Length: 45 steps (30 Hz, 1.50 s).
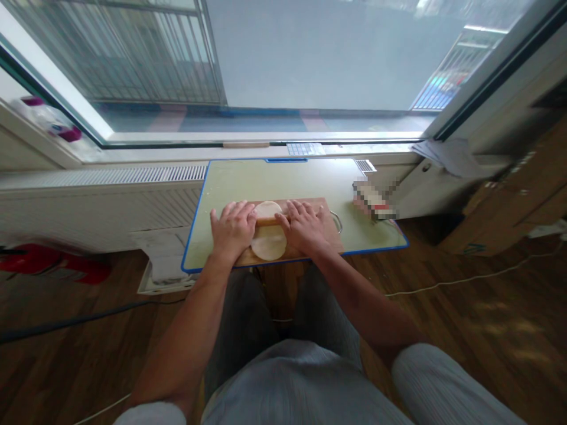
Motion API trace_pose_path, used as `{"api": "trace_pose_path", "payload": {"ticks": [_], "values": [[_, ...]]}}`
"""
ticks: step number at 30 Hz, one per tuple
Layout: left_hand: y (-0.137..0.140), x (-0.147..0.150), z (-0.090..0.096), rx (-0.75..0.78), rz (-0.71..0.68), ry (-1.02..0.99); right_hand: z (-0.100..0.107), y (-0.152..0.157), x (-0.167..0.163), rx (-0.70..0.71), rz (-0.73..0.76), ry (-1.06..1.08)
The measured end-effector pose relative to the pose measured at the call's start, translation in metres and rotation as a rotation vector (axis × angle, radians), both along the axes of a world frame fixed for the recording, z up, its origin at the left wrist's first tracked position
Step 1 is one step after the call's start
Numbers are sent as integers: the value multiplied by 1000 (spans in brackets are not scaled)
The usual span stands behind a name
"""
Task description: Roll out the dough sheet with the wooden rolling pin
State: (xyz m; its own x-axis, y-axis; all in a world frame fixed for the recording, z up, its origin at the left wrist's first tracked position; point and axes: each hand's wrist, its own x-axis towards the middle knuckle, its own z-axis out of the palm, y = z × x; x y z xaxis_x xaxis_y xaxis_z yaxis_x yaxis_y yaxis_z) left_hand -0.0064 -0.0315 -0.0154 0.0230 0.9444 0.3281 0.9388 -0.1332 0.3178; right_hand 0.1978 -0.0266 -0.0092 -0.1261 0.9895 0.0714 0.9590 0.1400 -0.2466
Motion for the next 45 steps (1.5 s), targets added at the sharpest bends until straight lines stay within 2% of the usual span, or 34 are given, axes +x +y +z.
{"api": "trace_pose_path", "payload": {"ticks": [13, 25, 30, 36, 45], "values": [[-41, -3, -3, -24, -38, -55, -16, -53, 8, 181, 33, 13], [-80, -7, -14, 17, -73, -59, -21, -99, 14, 165, 58, -9], [-76, -5, -13, 7, -52, -50, -20, -89, 12, 167, 51, -8], [-51, -1, -5, -11, -33, -58, -15, -58, 4, 178, 32, -4], [-8, -2, -4, 3, -7, -28, -2, -12, -2, 59, 15, -16]]}}
